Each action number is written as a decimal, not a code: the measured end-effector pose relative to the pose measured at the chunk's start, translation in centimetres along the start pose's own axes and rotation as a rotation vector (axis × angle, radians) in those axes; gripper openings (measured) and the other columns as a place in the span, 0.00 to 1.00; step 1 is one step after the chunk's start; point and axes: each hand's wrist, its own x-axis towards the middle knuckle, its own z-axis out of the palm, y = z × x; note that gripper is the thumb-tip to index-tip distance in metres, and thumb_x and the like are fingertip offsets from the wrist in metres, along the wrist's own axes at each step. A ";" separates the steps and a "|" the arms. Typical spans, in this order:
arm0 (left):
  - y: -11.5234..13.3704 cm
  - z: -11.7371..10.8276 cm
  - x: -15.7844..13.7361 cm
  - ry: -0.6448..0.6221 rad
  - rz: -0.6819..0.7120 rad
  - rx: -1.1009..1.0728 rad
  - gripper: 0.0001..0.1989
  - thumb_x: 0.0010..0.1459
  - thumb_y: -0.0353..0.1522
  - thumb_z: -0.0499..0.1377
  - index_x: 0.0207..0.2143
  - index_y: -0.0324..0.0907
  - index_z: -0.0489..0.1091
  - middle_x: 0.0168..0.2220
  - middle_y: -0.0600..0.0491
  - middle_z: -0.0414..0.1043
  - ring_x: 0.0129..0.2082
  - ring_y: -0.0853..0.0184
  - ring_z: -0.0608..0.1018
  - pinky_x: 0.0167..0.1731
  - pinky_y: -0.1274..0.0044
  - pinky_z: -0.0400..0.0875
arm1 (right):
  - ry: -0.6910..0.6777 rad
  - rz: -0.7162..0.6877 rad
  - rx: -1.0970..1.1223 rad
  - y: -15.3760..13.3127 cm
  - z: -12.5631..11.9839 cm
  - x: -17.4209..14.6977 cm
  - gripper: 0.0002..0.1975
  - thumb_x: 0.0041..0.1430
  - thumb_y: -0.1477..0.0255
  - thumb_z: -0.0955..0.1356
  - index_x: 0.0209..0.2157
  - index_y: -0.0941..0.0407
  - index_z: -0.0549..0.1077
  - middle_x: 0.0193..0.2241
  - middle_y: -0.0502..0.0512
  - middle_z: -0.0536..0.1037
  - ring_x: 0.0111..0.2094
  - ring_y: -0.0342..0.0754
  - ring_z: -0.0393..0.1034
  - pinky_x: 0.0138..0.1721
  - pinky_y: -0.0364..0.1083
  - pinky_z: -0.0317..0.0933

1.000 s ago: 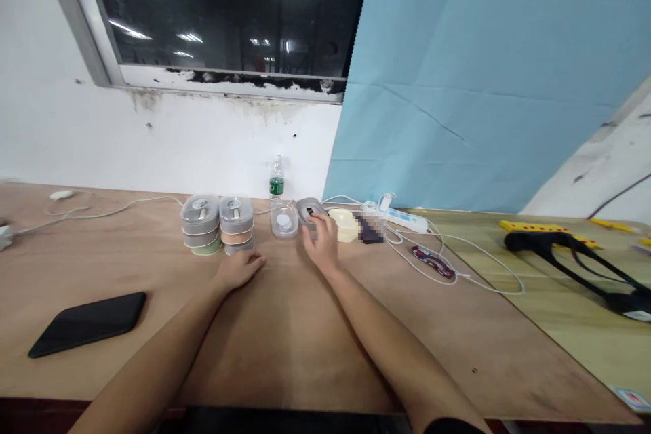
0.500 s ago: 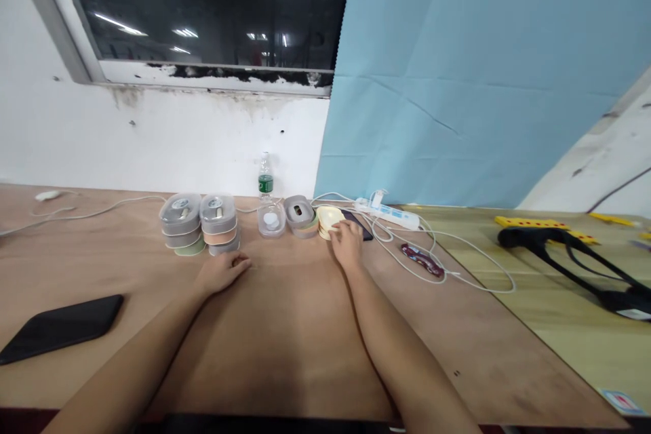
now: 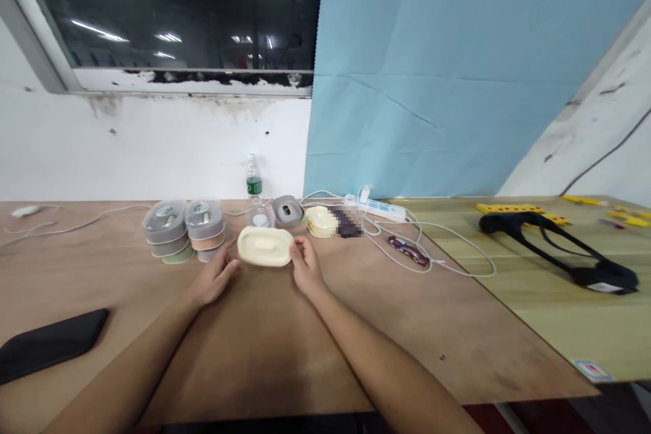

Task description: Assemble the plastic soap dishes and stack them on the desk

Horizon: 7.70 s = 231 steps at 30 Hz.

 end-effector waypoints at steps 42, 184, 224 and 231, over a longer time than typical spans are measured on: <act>1.6 0.4 -0.5 0.230 0.143 0.051 0.32 0.58 0.45 0.55 0.62 0.43 0.53 0.48 0.46 0.71 0.37 0.62 0.76 0.38 0.72 0.70 | -0.108 -0.357 -0.266 0.3 -0.3 0.3 0.21 0.60 0.56 0.60 0.43 0.58 0.70 0.25 0.52 0.71 0.24 0.44 0.63 0.26 0.43 0.57; 1.1 2.1 0.6 0.026 0.371 0.573 0.25 0.55 0.26 0.52 0.56 0.45 0.62 0.58 0.45 0.61 0.60 0.57 0.61 0.59 0.59 0.50 | -0.440 -0.073 -0.704 2.3 -2.4 2.5 0.18 0.52 0.57 0.69 0.41 0.53 0.71 0.24 0.49 0.73 0.28 0.46 0.66 0.29 0.43 0.51; -0.3 2.7 2.6 0.172 0.242 0.635 0.20 0.61 0.29 0.50 0.55 0.48 0.64 0.59 0.49 0.64 0.61 0.58 0.62 0.57 0.62 0.54 | -0.456 -0.043 -0.594 2.2 -2.8 2.5 0.14 0.57 0.60 0.66 0.39 0.54 0.74 0.21 0.47 0.72 0.25 0.44 0.66 0.28 0.42 0.54; 0.1 2.9 2.2 0.141 0.239 0.658 0.27 0.58 0.37 0.54 0.60 0.43 0.58 0.63 0.43 0.56 0.62 0.53 0.58 0.54 0.60 0.57 | -0.474 -0.105 -0.571 2.1 -2.5 2.5 0.15 0.59 0.65 0.64 0.46 0.53 0.72 0.27 0.50 0.75 0.30 0.46 0.68 0.34 0.44 0.58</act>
